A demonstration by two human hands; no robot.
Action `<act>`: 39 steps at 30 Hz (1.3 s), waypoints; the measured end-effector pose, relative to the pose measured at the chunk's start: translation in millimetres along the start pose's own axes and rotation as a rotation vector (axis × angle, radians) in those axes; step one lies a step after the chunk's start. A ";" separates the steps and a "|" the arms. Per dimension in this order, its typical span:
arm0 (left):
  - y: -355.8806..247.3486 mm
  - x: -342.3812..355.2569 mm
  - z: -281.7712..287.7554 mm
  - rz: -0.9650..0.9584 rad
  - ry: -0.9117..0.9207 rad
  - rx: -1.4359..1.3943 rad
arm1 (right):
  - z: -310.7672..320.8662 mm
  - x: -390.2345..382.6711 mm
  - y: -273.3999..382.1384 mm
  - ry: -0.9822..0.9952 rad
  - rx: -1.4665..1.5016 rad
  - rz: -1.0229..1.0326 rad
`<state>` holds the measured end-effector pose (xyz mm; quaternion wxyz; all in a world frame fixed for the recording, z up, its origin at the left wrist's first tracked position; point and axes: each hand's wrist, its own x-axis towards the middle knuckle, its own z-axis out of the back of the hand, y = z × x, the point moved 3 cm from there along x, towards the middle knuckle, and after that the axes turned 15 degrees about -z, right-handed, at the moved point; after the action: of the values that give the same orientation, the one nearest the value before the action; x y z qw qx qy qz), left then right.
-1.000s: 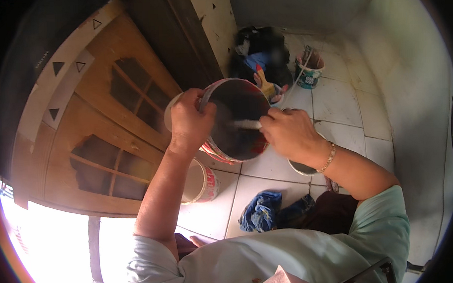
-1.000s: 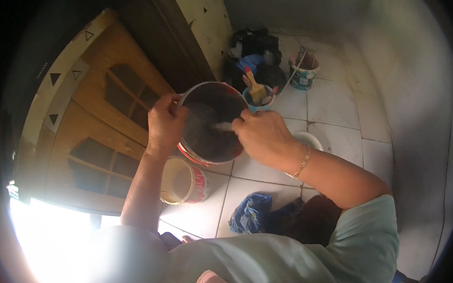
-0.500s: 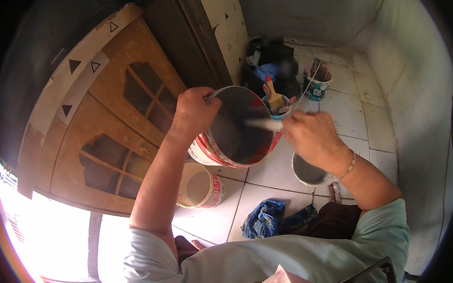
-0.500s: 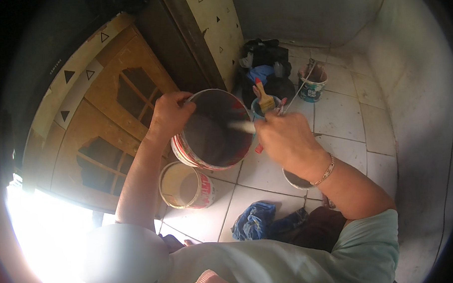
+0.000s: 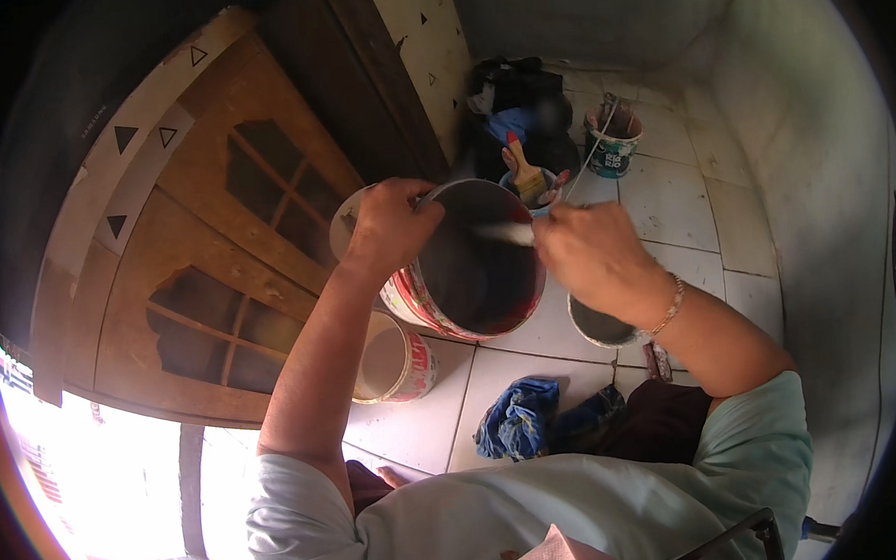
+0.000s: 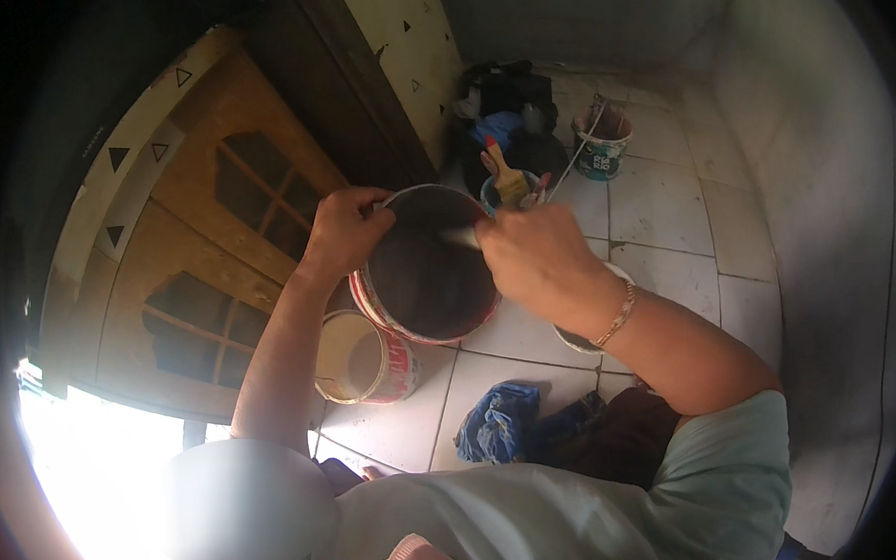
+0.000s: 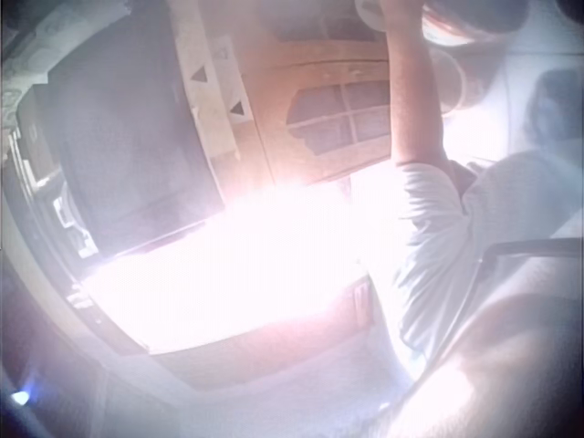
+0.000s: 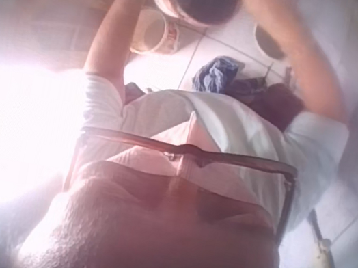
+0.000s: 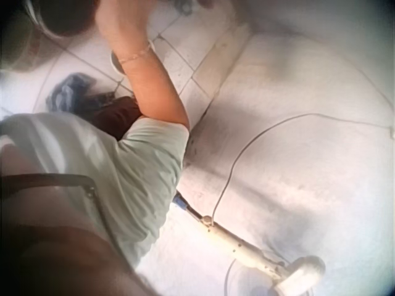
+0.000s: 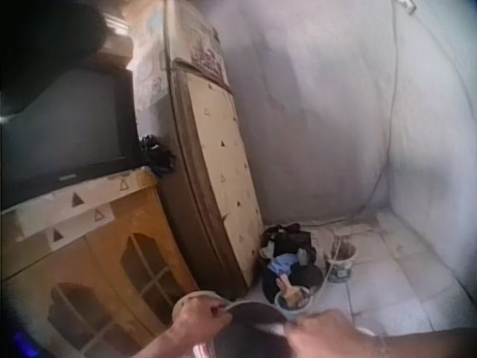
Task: The person mixes gray and white paint in buckets using a wooden stick, stirs the mixture, and wipes the tiled floor with a blue cloth. They then pick up and inspect a paintbrush and a small paint roller near other buckets.
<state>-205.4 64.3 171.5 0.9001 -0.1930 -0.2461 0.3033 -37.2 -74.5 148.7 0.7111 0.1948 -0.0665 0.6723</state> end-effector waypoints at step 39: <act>48.2 -28.6 -42.1 -0.001 -0.233 -0.326 | -25.5 2.8 3.6 0.035 0.051 0.020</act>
<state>-223.4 73.3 104.3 0.8227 -0.2996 -0.3945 0.2791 -44.8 -62.5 127.0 0.7003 0.2005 -0.0389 0.6840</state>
